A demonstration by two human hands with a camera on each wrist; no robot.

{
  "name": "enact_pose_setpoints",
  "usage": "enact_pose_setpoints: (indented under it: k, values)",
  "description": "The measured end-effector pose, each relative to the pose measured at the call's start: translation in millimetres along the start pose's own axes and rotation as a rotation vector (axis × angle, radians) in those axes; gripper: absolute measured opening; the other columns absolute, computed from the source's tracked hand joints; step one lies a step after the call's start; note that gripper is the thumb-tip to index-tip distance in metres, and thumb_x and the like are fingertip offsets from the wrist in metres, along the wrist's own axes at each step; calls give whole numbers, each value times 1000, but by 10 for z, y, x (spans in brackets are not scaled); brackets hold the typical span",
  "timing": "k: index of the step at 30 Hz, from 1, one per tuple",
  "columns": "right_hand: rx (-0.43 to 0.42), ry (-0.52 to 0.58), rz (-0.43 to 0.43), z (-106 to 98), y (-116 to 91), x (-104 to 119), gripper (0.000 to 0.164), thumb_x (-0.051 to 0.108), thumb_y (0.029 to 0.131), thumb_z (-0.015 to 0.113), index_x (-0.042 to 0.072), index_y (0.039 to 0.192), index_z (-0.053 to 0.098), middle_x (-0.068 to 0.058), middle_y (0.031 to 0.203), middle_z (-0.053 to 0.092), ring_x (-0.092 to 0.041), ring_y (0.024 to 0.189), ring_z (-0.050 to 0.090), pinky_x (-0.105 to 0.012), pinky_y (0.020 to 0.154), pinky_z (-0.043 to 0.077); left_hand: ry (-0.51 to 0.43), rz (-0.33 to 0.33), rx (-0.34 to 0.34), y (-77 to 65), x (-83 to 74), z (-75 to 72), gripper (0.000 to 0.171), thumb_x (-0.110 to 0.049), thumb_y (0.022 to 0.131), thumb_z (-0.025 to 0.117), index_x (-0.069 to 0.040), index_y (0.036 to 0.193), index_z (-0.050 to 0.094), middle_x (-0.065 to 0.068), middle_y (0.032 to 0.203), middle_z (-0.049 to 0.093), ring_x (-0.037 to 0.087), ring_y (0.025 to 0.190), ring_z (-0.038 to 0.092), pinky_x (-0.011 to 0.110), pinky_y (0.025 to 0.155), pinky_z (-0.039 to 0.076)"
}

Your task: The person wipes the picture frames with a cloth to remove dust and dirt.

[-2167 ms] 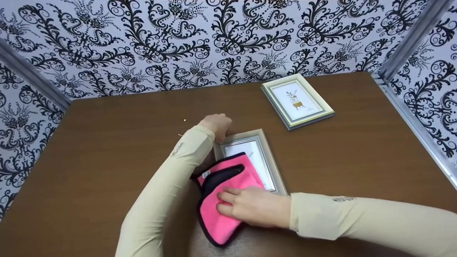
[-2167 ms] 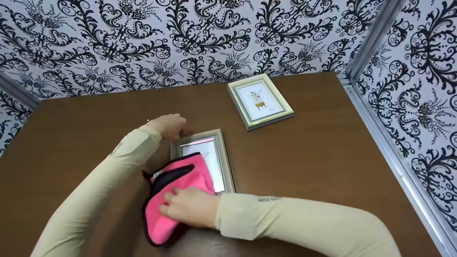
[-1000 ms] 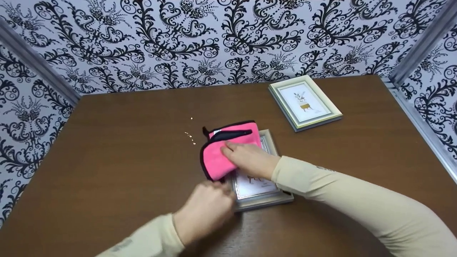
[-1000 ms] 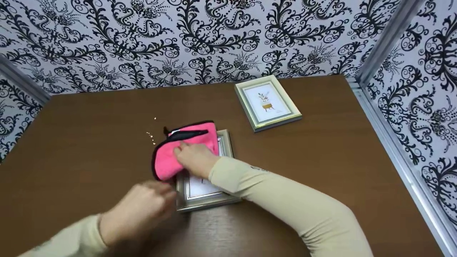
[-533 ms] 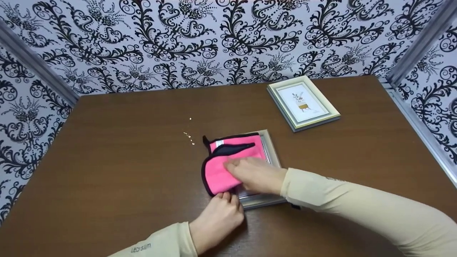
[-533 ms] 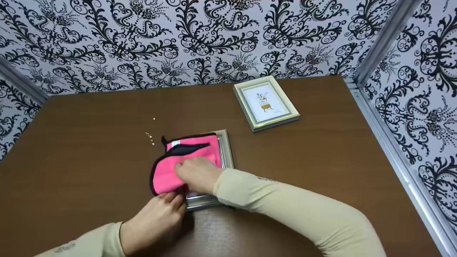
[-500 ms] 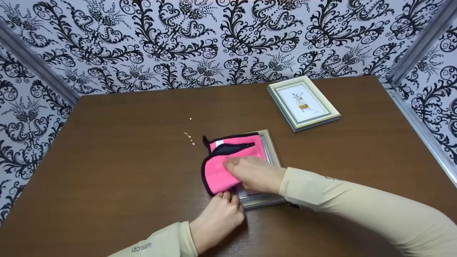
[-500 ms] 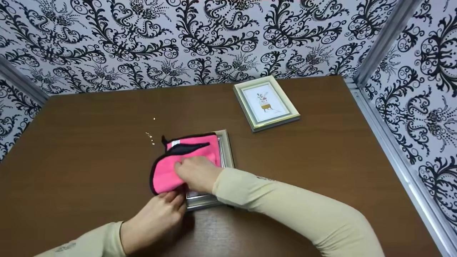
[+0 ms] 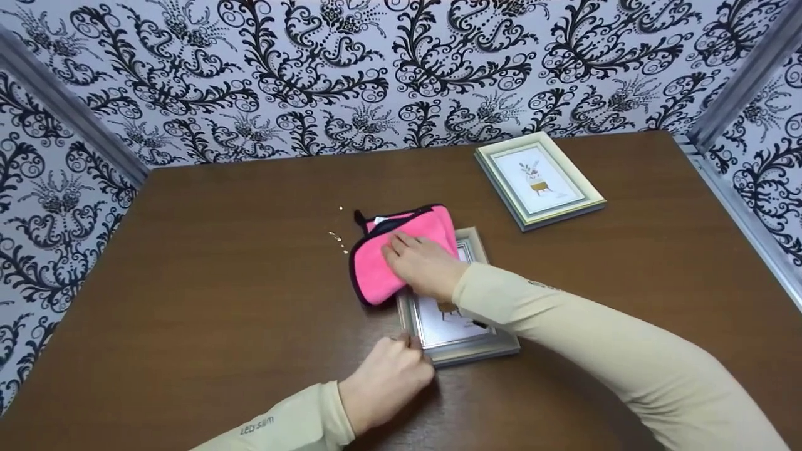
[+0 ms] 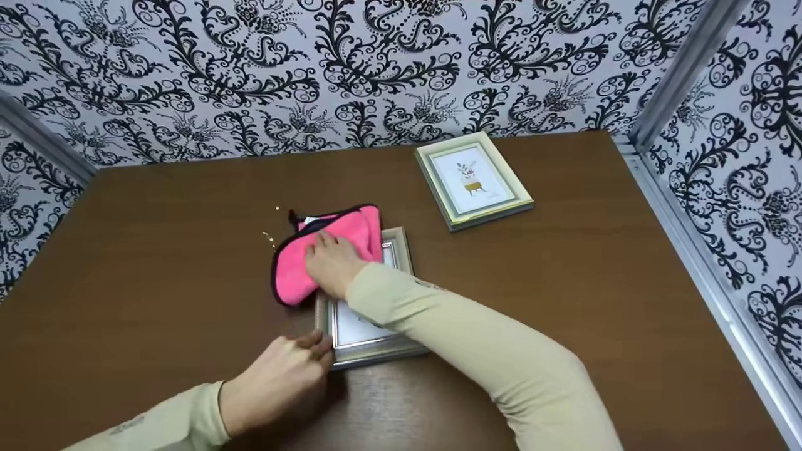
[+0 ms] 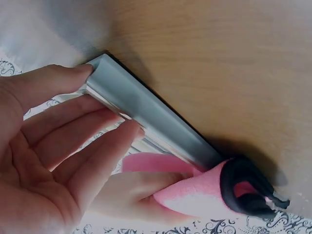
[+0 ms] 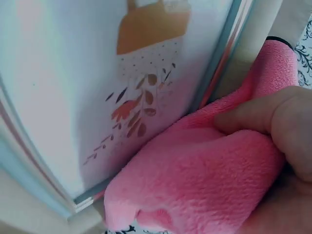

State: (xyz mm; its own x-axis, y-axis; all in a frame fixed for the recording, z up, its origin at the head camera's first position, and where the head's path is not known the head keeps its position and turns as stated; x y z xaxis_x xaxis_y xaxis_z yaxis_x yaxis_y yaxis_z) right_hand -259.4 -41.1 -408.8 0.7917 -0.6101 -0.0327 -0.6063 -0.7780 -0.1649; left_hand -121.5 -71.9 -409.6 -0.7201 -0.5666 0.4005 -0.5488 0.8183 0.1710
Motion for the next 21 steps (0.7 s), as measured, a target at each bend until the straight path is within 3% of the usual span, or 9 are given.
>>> enact_pose_setpoints:
  k: [4,8,12,17,21]
  values:
    - [19,102,-13,15,-160,-4,55,-2,93,52,-7,145,33,-25,148,33,-36,138,28,-43,110,27,-5,-12,-20,22,-10,-7,15,-10,70,72,-20,62,65,-1,66,59,13,57,54,26,36,39]
    - [35,174,-53,12,-378,54,54,-7,92,50,-10,143,33,-28,146,34,-37,137,31,-42,110,27,4,-24,-39,29,4,-18,16,-12,70,73,-22,61,65,-1,64,59,13,56,53,27,36,37]
    - [29,146,-78,23,-498,116,51,-2,95,51,-8,143,36,-25,146,37,-35,136,34,-41,109,30,-20,-22,-44,22,26,-23,16,-13,71,73,-23,61,65,-4,60,57,14,53,53,28,36,36]
    - [30,110,-60,74,-388,107,46,2,101,41,-3,147,32,-19,151,32,-31,139,29,-41,111,27,-40,-29,-12,36,66,16,17,-13,73,72,-25,62,66,-5,58,58,14,53,55,29,37,37]
    - [23,93,-46,84,-205,8,52,2,99,44,-2,148,29,-18,153,28,-31,141,25,-41,112,23,-68,-29,-7,58,102,34,19,-11,72,72,-24,60,64,-6,57,57,14,51,55,29,38,40]
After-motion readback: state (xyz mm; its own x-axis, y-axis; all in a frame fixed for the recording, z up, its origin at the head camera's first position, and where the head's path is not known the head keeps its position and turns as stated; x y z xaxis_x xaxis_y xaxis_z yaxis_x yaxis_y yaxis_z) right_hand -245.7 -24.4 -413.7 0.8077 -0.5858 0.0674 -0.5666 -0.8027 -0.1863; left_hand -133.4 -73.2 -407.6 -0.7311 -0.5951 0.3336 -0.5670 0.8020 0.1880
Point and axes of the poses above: each hand's wrist, its own y-axis towards the middle knuckle, its own z-axis out of the palm, x = y × z, the point moved 5 cm from there along y, towards the middle knuckle
